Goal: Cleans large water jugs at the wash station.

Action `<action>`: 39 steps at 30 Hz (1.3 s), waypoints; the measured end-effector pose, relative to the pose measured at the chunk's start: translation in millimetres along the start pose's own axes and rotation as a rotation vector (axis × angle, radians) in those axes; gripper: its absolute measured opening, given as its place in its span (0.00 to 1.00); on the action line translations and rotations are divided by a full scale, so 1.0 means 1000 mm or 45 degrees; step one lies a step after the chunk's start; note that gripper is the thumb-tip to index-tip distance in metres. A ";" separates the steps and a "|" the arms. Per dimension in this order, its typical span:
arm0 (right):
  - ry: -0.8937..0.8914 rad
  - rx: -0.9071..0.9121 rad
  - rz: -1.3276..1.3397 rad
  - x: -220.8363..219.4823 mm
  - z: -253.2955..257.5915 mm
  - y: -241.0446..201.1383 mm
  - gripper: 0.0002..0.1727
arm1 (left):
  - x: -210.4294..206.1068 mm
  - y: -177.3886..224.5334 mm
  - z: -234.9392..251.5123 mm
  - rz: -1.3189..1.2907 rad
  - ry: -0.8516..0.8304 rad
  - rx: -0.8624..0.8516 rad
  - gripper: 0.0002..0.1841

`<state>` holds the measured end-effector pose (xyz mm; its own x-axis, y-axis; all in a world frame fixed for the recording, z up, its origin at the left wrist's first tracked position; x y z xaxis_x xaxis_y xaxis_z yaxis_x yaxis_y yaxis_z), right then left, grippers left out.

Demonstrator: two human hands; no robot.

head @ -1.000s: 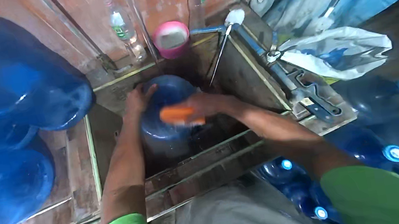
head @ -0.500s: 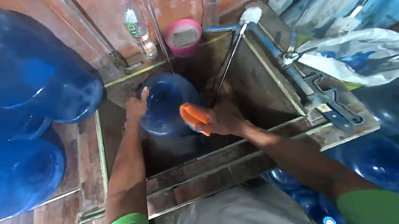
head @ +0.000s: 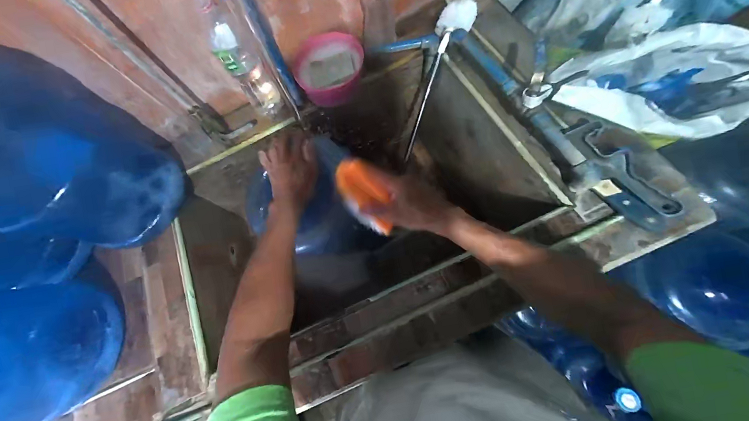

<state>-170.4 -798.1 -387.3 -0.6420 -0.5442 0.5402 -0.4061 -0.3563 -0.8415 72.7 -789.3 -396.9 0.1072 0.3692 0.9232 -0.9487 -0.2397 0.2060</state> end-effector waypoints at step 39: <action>0.423 -0.548 0.911 -0.068 -0.025 0.056 0.57 | 0.002 0.025 -0.008 -0.458 -0.002 -0.326 0.25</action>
<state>-165.4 -761.6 -471.3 -0.9629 -0.2549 -0.0886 -0.0021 0.3357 -0.9420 46.9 -787.2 -392.9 0.4446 0.3867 0.8080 -0.8939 0.1339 0.4278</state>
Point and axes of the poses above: each hand's wrist, its own z-axis towards the middle knuckle, its own x-axis out of the back of the hand, y = z × x, the point moved 4 cm from there along z, towards the middle knuckle, and after that the axes turned 11 degrees about y, right-handed, at the moved point
